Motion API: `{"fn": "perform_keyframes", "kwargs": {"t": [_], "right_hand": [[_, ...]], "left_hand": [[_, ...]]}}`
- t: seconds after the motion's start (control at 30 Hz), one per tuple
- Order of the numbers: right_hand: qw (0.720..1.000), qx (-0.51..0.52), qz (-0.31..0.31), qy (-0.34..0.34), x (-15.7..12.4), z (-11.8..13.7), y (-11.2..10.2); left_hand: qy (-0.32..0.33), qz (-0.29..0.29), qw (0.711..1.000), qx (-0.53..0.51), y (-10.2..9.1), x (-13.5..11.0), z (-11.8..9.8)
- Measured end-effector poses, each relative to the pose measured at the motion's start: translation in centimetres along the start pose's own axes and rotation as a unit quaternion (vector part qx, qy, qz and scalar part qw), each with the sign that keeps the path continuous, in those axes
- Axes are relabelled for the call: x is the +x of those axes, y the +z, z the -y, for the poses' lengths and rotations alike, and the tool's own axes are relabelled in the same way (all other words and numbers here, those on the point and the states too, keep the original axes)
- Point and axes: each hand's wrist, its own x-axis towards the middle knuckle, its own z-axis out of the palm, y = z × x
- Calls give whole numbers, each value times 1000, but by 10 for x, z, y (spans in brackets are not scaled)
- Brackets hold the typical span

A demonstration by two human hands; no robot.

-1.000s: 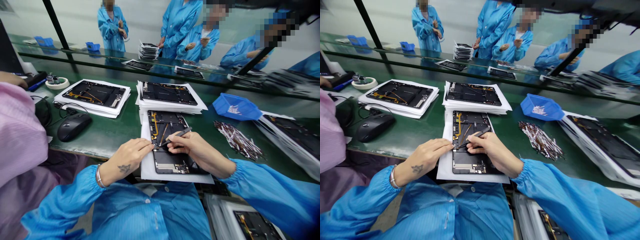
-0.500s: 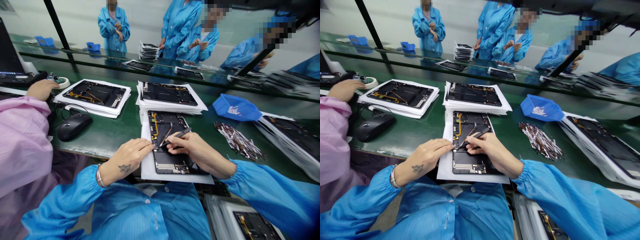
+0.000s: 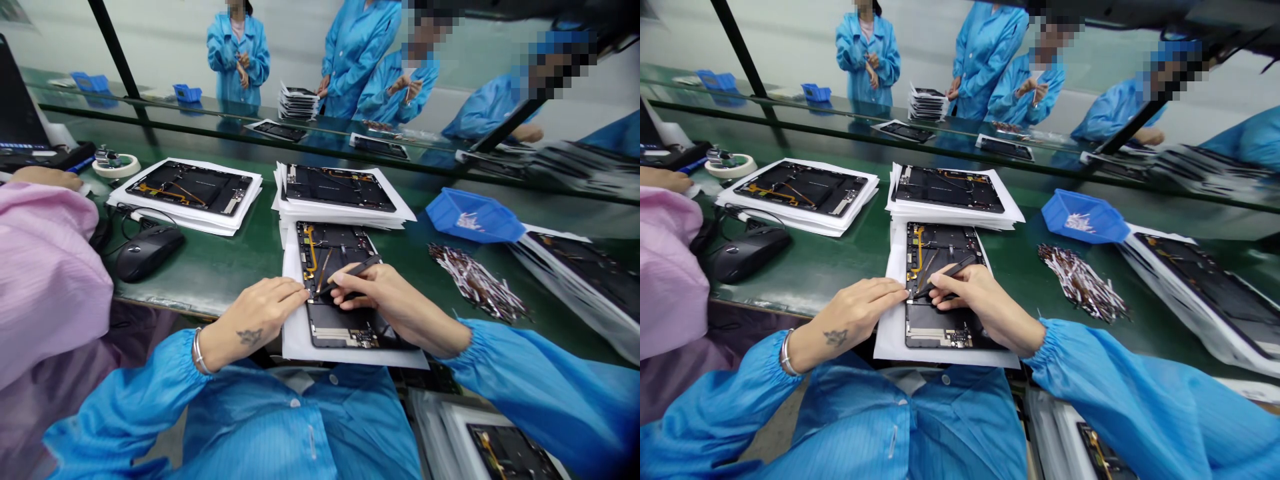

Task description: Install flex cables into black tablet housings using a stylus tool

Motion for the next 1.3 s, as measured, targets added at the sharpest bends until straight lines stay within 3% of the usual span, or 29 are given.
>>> {"fn": "perform_keyframes", "kwargs": {"t": [1.3], "right_hand": [[1000, -23, -7, -18, -1, -1, 3]], "left_hand": [[13, 8, 1000, 8, -2, 2, 0]]}}
